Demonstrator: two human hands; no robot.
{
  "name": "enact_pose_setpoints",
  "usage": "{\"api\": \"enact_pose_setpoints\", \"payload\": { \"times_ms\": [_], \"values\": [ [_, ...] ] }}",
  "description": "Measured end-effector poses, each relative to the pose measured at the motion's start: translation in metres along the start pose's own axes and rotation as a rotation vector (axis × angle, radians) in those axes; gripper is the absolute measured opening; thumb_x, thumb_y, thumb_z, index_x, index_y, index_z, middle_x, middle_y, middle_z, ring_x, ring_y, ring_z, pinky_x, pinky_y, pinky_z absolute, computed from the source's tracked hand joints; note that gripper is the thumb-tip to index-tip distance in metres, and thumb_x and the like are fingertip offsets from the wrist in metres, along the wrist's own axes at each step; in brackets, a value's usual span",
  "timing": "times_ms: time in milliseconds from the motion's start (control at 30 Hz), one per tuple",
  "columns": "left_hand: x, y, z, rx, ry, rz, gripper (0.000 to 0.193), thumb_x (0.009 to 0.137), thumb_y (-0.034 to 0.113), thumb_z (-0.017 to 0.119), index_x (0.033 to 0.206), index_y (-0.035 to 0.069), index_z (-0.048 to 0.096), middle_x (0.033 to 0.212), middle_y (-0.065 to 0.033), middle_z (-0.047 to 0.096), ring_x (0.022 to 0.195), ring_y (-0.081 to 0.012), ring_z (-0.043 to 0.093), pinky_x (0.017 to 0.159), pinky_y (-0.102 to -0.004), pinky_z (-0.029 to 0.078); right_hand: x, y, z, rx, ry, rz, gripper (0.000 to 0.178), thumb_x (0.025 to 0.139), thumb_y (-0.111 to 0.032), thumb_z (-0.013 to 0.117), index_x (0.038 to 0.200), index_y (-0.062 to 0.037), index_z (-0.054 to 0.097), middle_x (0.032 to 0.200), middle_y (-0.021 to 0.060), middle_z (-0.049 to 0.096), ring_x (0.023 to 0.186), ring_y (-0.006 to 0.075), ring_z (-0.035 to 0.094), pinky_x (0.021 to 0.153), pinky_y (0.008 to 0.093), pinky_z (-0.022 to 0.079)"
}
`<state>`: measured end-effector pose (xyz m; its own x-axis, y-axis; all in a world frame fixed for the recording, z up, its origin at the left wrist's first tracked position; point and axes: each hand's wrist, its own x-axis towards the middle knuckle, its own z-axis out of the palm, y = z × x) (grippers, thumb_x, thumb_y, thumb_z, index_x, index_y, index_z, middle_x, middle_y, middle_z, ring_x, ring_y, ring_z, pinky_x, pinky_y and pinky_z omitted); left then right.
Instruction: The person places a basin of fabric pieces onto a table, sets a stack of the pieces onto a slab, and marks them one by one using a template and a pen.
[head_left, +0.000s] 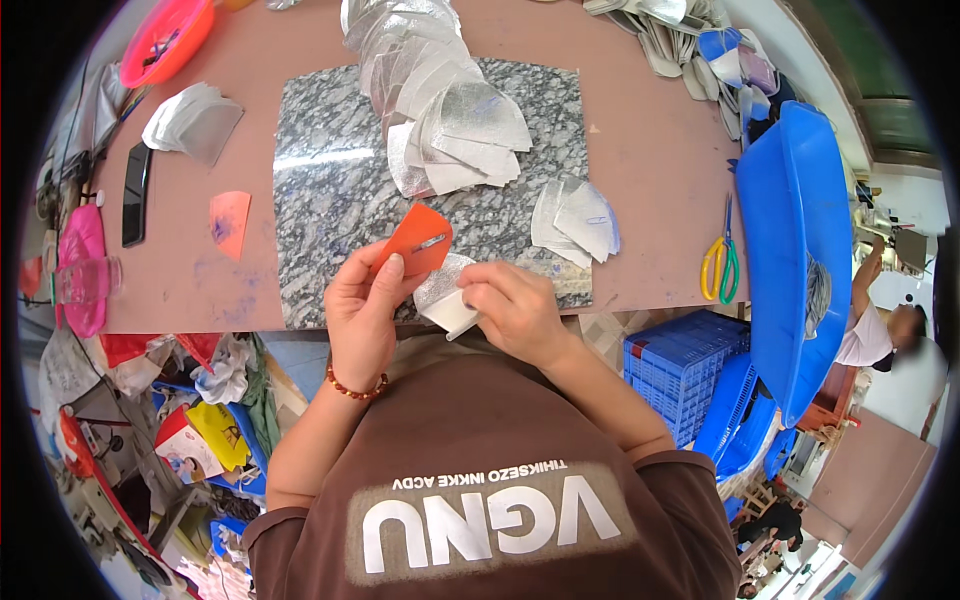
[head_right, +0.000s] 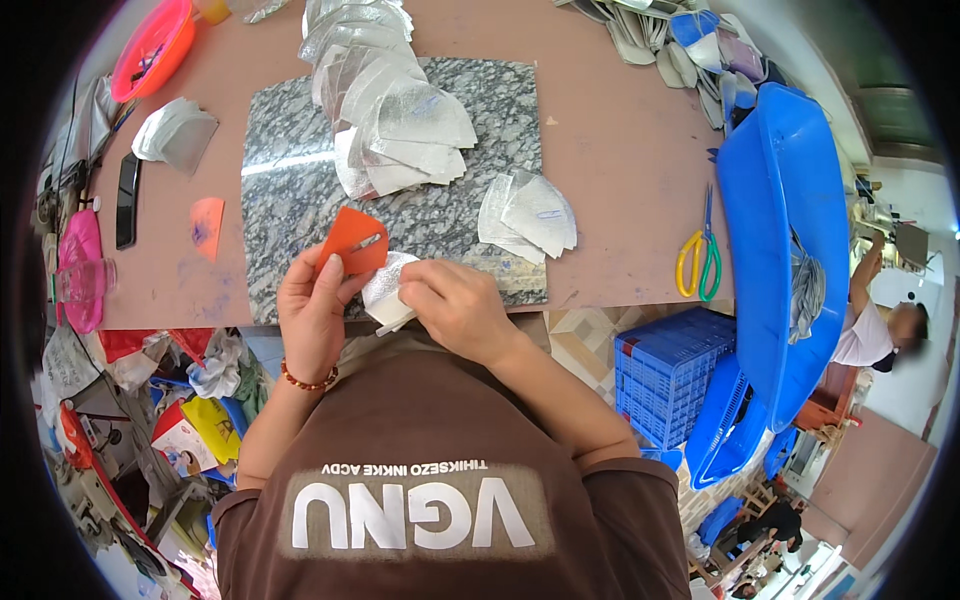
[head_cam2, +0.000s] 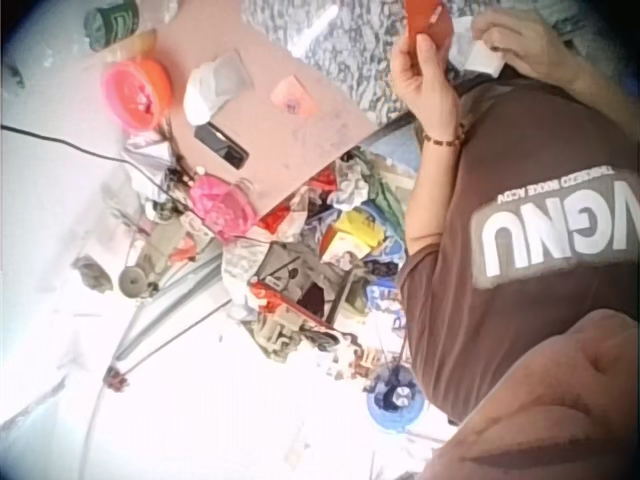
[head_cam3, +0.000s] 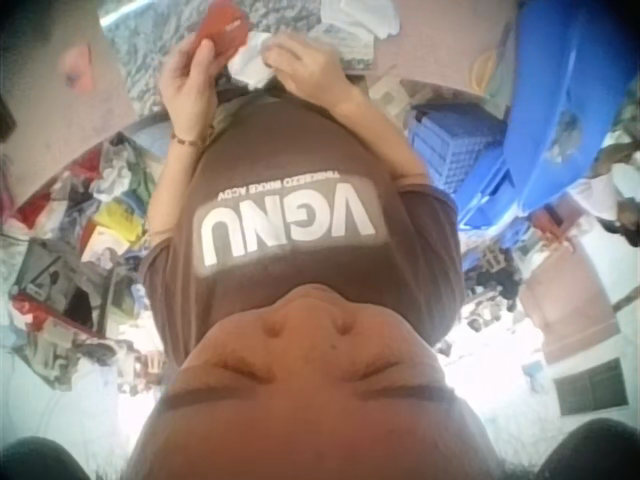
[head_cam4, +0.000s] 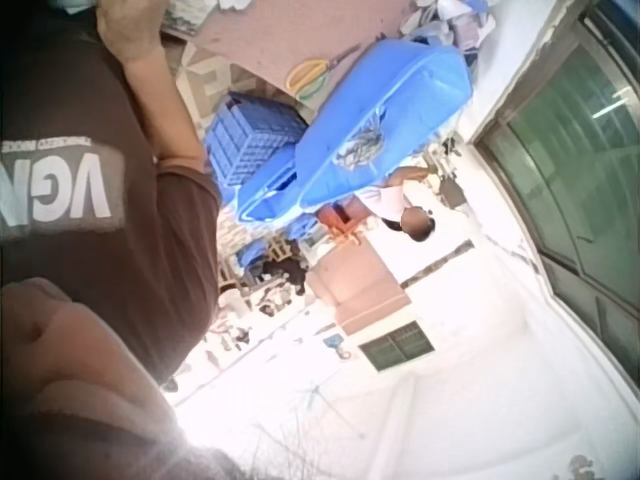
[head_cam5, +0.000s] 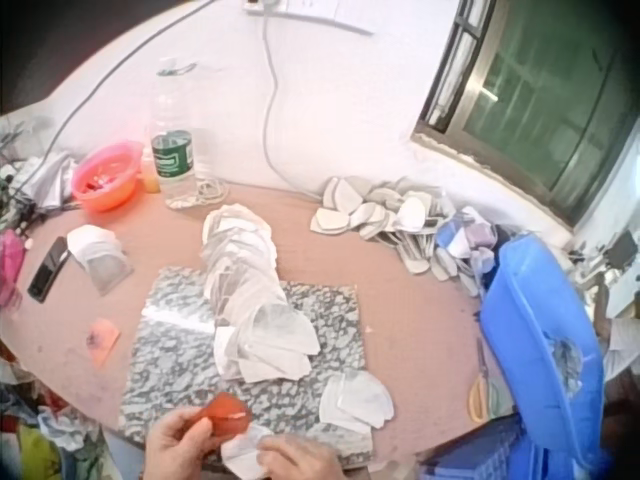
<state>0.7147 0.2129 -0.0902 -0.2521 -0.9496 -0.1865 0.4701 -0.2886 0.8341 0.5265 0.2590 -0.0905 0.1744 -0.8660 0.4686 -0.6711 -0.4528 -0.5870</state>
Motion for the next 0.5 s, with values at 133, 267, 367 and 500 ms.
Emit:
{"api": "enact_pose_setpoints", "payload": {
  "times_ms": [133,267,367,500],
  "values": [
    [-0.002,0.003,0.002,0.050,0.032,0.031,0.022,0.099,0.002,0.054,0.119,-0.003,0.061,0.111,-0.0099,0.067,0.100,-0.0175,0.065,0.089,-0.0350,0.056,-0.013,0.008,-0.018,0.267,0.274,0.032,0.022,0.075,0.002,0.067,0.091,-0.0064,0.055,0.090,0.0064,0.067,0.069,0.0227,0.065,0.058,0.0322,0.052],
    [-0.005,0.009,-0.011,0.950,-0.122,0.784,0.030,0.081,-0.010,0.064,0.108,0.000,0.070,0.103,-0.0152,0.067,0.093,-0.0288,0.066,0.081,-0.0376,0.055,-0.008,0.041,-0.075,0.106,0.364,0.734,0.040,0.081,-0.013,0.074,0.116,-0.0031,0.056,0.101,0.0073,0.062,0.069,0.0149,0.054,0.061,0.0276,0.044],
    [-0.004,-0.001,-0.011,1.150,-0.421,0.952,0.034,0.072,-0.003,0.070,0.106,0.002,0.071,0.101,-0.0143,0.064,0.095,-0.0332,0.065,0.083,-0.0405,0.055,0.000,0.050,-0.096,-0.370,0.233,0.595,0.048,0.083,-0.017,0.075,0.124,-0.0020,0.055,0.110,0.0066,0.055,0.068,0.0124,0.045,0.062,0.0262,0.040],
    [-0.012,-0.015,-0.014,1.262,-0.457,0.893,0.040,0.069,0.001,0.076,0.108,0.006,0.071,0.108,-0.0127,0.062,0.102,-0.0329,0.062,0.086,-0.0428,0.055,0.007,0.026,-0.080,-0.023,0.198,0.687,0.031,0.086,-0.016,0.072,0.113,-0.0027,0.064,0.109,0.0076,0.052,0.071,0.0141,0.049,0.063,0.0263,0.042]
  ]
}}
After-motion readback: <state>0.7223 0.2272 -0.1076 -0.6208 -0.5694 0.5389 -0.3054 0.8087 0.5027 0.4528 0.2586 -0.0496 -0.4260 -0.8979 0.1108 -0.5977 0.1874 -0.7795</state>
